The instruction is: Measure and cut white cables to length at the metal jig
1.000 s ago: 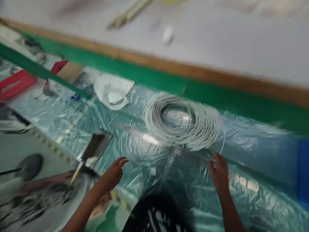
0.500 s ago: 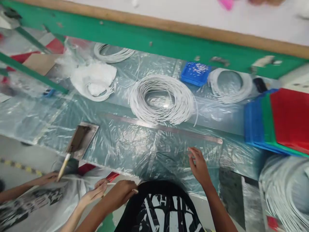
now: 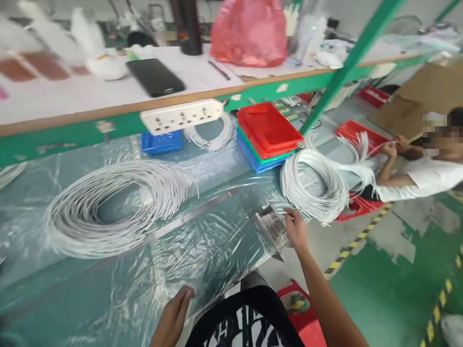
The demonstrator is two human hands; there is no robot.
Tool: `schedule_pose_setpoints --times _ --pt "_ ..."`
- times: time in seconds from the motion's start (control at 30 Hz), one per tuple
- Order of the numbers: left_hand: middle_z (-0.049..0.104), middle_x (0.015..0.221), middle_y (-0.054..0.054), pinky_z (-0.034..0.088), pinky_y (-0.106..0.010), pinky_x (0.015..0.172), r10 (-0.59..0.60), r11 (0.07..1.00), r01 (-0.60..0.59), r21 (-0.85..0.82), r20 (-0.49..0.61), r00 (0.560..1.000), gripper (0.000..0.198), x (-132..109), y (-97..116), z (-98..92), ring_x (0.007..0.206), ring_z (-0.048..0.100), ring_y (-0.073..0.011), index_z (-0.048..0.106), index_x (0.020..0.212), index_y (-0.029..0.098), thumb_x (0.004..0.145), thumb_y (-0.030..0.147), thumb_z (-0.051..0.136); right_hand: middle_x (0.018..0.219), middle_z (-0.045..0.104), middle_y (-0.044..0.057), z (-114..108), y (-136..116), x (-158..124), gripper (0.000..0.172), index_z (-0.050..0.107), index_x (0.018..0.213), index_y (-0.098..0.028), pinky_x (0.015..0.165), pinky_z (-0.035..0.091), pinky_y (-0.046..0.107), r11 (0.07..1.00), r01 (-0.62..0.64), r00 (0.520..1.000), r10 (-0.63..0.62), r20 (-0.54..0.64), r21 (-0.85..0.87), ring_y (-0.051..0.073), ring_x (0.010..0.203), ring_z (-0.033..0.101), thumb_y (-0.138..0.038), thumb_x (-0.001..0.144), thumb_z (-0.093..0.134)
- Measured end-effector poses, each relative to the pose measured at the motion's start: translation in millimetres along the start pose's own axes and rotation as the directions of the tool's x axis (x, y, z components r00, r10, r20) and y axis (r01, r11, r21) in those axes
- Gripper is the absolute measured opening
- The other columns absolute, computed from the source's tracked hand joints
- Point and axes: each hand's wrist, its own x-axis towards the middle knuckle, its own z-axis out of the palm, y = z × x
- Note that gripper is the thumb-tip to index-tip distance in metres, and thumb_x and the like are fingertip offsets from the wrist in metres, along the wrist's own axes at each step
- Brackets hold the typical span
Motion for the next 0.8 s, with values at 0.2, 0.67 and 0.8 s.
schedule_pose_setpoints --times 0.2,0.67,0.8 --pt "0.065 0.074 -0.005 0.051 -0.037 0.075 0.102 0.99 -0.122 0.063 0.26 0.96 0.044 111 71 117.5 0.074 0.063 -0.0222 0.055 0.074 0.022 0.087 0.06 0.037 0.113 0.064 0.015 19 19 30 0.031 0.061 0.111 -0.016 0.092 0.051 0.04 0.982 0.089 0.983 -0.06 0.171 -0.169 0.025 0.102 0.062 -0.025 0.089 0.041" --pt "0.068 0.065 -0.009 0.05 -0.042 0.069 0.005 1.0 -0.004 -0.023 0.029 1.0 0.049 174 106 240.4 0.067 0.064 -0.0298 0.062 0.064 0.02 0.069 0.068 0.051 0.107 0.063 0.011 25 10 36 0.017 0.054 0.109 -0.017 0.081 0.05 0.033 0.899 0.137 0.957 -0.011 0.291 -0.417 0.025 0.103 0.06 -0.02 0.097 0.042" --pt "0.064 0.059 -0.008 0.052 -0.043 0.067 -0.016 0.99 0.017 -0.138 0.01 1.0 0.052 181 104 242.3 0.063 0.063 -0.0297 0.059 0.057 0.022 0.062 0.074 0.057 0.107 0.065 0.01 30 7 37 0.02 0.056 0.11 -0.018 0.08 0.05 0.034 0.893 0.158 0.962 -0.043 0.271 -0.422 0.025 0.1 0.062 -0.016 0.096 0.042"
